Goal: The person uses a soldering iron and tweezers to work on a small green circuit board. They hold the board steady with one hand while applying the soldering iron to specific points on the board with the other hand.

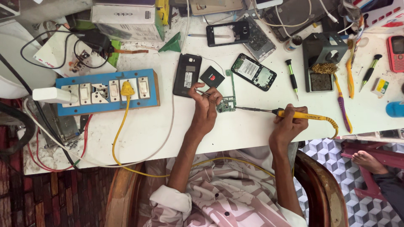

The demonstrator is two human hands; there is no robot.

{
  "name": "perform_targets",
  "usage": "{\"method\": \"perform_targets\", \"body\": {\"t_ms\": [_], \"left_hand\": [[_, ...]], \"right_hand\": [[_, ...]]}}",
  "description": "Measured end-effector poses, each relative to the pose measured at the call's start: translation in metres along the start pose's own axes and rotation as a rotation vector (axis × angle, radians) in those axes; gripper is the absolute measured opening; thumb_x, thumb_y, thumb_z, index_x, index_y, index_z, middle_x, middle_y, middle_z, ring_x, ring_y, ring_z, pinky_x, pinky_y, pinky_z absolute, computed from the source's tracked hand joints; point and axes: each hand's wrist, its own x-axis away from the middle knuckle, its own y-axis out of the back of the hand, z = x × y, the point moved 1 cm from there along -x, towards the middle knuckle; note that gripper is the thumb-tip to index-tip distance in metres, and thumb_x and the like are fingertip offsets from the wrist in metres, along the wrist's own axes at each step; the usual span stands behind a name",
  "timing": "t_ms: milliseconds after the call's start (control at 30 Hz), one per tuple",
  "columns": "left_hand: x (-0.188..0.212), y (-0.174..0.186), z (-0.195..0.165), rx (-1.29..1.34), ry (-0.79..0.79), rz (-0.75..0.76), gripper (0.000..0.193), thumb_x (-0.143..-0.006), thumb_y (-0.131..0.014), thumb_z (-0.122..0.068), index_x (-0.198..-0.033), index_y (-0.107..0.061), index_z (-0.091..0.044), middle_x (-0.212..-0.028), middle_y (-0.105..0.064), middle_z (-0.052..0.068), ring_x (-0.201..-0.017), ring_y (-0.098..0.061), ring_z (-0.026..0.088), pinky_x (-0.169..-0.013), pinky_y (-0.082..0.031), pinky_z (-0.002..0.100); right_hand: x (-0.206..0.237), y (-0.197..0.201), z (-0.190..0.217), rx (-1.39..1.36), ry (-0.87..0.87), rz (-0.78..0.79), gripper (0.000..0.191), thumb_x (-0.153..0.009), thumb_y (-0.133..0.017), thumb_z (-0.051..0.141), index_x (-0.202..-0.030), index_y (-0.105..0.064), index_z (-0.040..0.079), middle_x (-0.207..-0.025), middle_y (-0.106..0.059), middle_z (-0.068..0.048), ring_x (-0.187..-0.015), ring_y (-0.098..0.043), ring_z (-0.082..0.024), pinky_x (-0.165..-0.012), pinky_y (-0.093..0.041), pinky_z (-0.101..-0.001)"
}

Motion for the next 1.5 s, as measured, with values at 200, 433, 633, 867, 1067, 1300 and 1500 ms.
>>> {"method": "perform_targets", "body": {"t_ms": [200,433,633,867,1067,1300,1500], "left_hand": [[0.0007,0.0008,0.001,0.021,0.0,0.032,0.025,-0.116,-0.032,-0.008,-0.131,-0.015,-0.015,-0.083,-0.044,0.005,-0.078,-0.04,0.015,-0.08,-0.043,0.031],[0.001,0.0004,0.002,0.061,0.013,0.024,0.025,-0.115,-0.033,-0.004,-0.131,-0.016,-0.015,-0.086,-0.042,0.005,-0.08,-0.041,0.015,-0.083,-0.043,0.031],[0.0008,0.0003,-0.0011,0.045,0.02,0.016,0.026,-0.114,-0.032,-0.004,-0.131,-0.015,-0.015,-0.087,-0.043,0.006,-0.08,-0.041,0.015,-0.083,-0.043,0.031],[-0.0021,-0.0001,-0.0014,0.015,-0.011,0.007,0.026,-0.115,-0.034,-0.005,-0.13,-0.015,-0.014,-0.083,-0.044,0.005,-0.077,-0.041,0.014,-0.079,-0.043,0.03],[-0.001,-0.0002,0.0015,0.062,-0.003,0.022,0.026,-0.114,-0.033,-0.004,-0.13,-0.016,-0.014,-0.084,-0.043,0.005,-0.079,-0.041,0.014,-0.081,-0.043,0.031],[-0.0001,0.0,0.003,0.065,0.001,0.019,0.028,-0.114,-0.033,-0.001,-0.13,-0.016,-0.015,-0.083,-0.043,0.006,-0.078,-0.04,0.014,-0.08,-0.043,0.03],[0.0002,-0.0006,0.0019,0.086,-0.027,0.025,0.028,-0.113,-0.034,-0.003,-0.131,-0.015,-0.014,-0.086,-0.043,0.006,-0.08,-0.04,0.015,-0.081,-0.042,0.031]], "right_hand": [[0.0015,-0.002,0.0029,0.105,-0.016,-0.037,0.026,-0.111,-0.058,0.01,-0.088,-0.046,0.007,-0.066,-0.052,-0.004,-0.05,-0.045,-0.009,-0.05,-0.039,-0.0239],[0.0004,-0.004,0.0038,0.088,0.0,-0.024,0.026,-0.11,-0.059,0.011,-0.088,-0.046,0.007,-0.067,-0.053,-0.004,-0.051,-0.045,-0.008,-0.051,-0.039,-0.0234],[0.002,-0.0022,0.0028,0.063,0.026,-0.013,0.024,-0.111,-0.056,0.009,-0.089,-0.046,0.006,-0.072,-0.052,-0.005,-0.053,-0.046,-0.009,-0.053,-0.041,-0.0236],[0.0041,-0.0016,0.0021,0.107,0.057,0.023,0.023,-0.113,-0.053,0.009,-0.092,-0.045,0.005,-0.077,-0.051,-0.005,-0.058,-0.048,-0.009,-0.057,-0.043,-0.024],[0.0045,-0.0037,0.0057,0.103,0.082,0.067,0.024,-0.114,-0.053,0.012,-0.093,-0.045,0.004,-0.079,-0.052,-0.005,-0.059,-0.049,-0.009,-0.058,-0.044,-0.0245],[0.0048,-0.0051,0.0064,0.088,0.05,0.061,0.023,-0.113,-0.055,0.013,-0.093,-0.046,0.005,-0.073,-0.053,-0.005,-0.057,-0.049,-0.01,-0.057,-0.043,-0.0235],[0.0023,-0.0027,0.0029,0.059,0.058,0.046,0.021,-0.11,-0.056,0.008,-0.092,-0.045,0.005,-0.074,-0.054,-0.006,-0.055,-0.048,-0.01,-0.055,-0.043,-0.024]]}}
